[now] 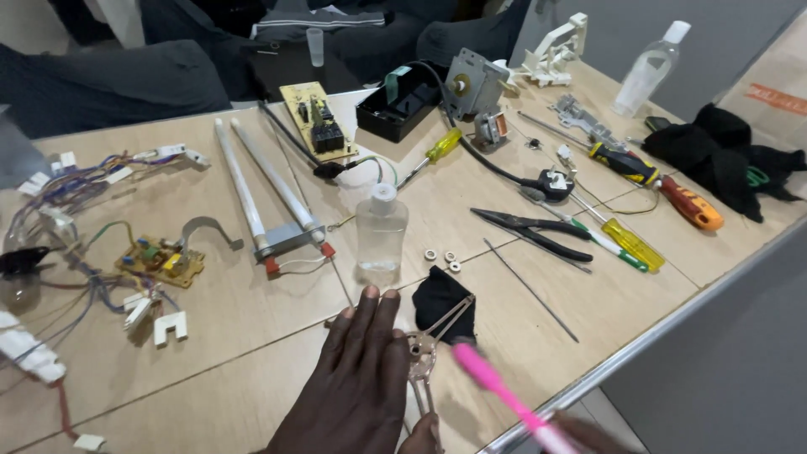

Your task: The person is cleaning a heating element from an appliance using a toothbrush and cleaning liquid, then wiping it dry with a small cloth.

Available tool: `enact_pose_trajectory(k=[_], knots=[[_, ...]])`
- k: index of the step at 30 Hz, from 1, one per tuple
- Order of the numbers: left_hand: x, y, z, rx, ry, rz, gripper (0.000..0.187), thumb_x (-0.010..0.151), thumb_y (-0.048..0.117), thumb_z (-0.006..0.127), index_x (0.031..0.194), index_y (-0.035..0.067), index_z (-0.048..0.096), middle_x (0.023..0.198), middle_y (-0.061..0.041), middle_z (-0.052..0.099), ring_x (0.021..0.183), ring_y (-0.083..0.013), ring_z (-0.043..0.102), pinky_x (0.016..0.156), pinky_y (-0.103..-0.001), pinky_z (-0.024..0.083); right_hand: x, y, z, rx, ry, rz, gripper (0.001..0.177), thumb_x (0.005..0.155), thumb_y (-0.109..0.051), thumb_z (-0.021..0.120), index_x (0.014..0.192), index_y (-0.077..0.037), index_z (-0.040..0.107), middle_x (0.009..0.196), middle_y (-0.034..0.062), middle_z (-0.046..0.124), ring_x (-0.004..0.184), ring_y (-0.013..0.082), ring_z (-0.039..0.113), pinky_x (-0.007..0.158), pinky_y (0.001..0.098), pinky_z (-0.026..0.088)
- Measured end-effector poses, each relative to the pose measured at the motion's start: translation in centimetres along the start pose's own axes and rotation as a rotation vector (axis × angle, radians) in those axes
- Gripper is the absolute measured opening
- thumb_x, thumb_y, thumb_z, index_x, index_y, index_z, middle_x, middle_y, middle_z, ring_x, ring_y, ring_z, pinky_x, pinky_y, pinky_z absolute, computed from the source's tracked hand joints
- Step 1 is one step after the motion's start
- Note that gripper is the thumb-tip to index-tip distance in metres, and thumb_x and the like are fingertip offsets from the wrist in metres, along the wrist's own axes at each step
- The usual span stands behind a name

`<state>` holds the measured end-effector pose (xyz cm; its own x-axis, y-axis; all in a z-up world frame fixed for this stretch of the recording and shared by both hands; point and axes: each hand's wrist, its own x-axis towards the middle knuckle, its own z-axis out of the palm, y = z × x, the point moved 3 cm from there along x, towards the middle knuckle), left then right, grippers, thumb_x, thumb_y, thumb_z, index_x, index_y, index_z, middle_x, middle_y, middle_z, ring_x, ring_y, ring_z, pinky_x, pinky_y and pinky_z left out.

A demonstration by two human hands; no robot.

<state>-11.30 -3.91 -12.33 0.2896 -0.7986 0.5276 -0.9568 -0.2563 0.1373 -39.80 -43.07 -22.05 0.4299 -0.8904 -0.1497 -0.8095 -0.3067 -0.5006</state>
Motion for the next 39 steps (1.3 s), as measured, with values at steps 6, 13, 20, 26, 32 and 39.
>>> enact_pose_trajectory(k=[6, 13, 20, 26, 32, 39], knots=[[0.4, 1.5, -3.5, 0.078, -0.1, -0.091, 0.078, 0.102, 0.056, 0.038, 0.147, -0.008, 0.041, 0.16, -0.045, 0.018, 0.154, -0.0578, 0.01, 0.121, -0.068, 0.006, -10.6, -17.6, -1.8, 0.01, -0.054, -0.316, 0.039, 0.088, -0.024, 0.067, 0.122, -0.027, 0.086, 0.095, 0.0034, 0.082, 0.089, 0.0108, 0.074, 0.085, 0.027, 0.052], [-0.8, 1.1, -2.0, 0.579, -0.076, -0.106, 0.134, 0.095, 0.109, 0.027, 0.158, -0.008, 0.012, 0.166, -0.036, 0.004, 0.159, -0.0475, -0.001, 0.13, -0.056, 0.0, -9.9, -20.3, 0.6, -0.364, -0.466, -0.172, 0.043, 0.09, -0.043, 0.061, 0.125, -0.05, 0.086, 0.122, -0.0203, 0.092, 0.112, -0.0016, 0.086, 0.107, 0.0167, 0.05], [-0.6, 0.8, -1.3, 0.505, -0.092, -0.081, 0.137, 0.091, 0.112, 0.031, 0.157, -0.008, 0.016, 0.167, -0.033, 0.01, 0.159, -0.0459, 0.006, 0.128, -0.056, 0.005, -13.8, -20.3, 1.2, -0.411, -0.003, -0.775, 0.051, 0.084, -0.035, 0.068, 0.129, -0.058, 0.07, 0.064, -0.0138, 0.072, 0.053, 0.0111, 0.067, 0.055, 0.0276, 0.049], [-0.6, -0.2, 0.5, 0.498, 0.01, -0.04, 0.135, 0.088, 0.108, 0.035, 0.155, -0.008, 0.019, 0.165, -0.036, 0.017, 0.156, -0.0509, 0.014, 0.125, -0.059, 0.013, -9.7, -18.6, 2.3, -0.356, -0.385, -0.878, 0.075, 0.087, -0.051, 0.075, 0.157, -0.048, 0.048, 0.096, -0.0129, 0.079, 0.088, 0.0058, 0.082, 0.083, 0.0218, 0.059], [-0.7, -0.5, 1.1, 0.483, 0.051, -0.048, 0.13, 0.088, 0.103, 0.029, 0.154, -0.009, 0.023, 0.163, -0.036, 0.022, 0.155, -0.0499, 0.02, 0.124, -0.059, 0.018, -11.8, -21.6, 2.5, -0.245, -0.448, -0.872, 0.077, 0.086, -0.045, 0.084, 0.156, -0.044, 0.052, 0.098, -0.0155, 0.079, 0.088, 0.0018, 0.081, 0.082, 0.0199, 0.057], [-0.5, -0.4, 1.2, 0.453, 0.095, -0.052, 0.129, 0.086, 0.101, 0.033, 0.154, -0.008, 0.025, 0.163, -0.035, 0.026, 0.153, -0.0503, 0.025, 0.124, -0.06, 0.02, -11.7, -19.4, 5.6, -0.181, -0.008, -1.188, 0.044, 0.075, -0.037, 0.088, 0.117, -0.029, 0.082, 0.122, -0.0153, 0.079, 0.063, 0.0133, 0.078, 0.061, 0.0314, 0.064]])
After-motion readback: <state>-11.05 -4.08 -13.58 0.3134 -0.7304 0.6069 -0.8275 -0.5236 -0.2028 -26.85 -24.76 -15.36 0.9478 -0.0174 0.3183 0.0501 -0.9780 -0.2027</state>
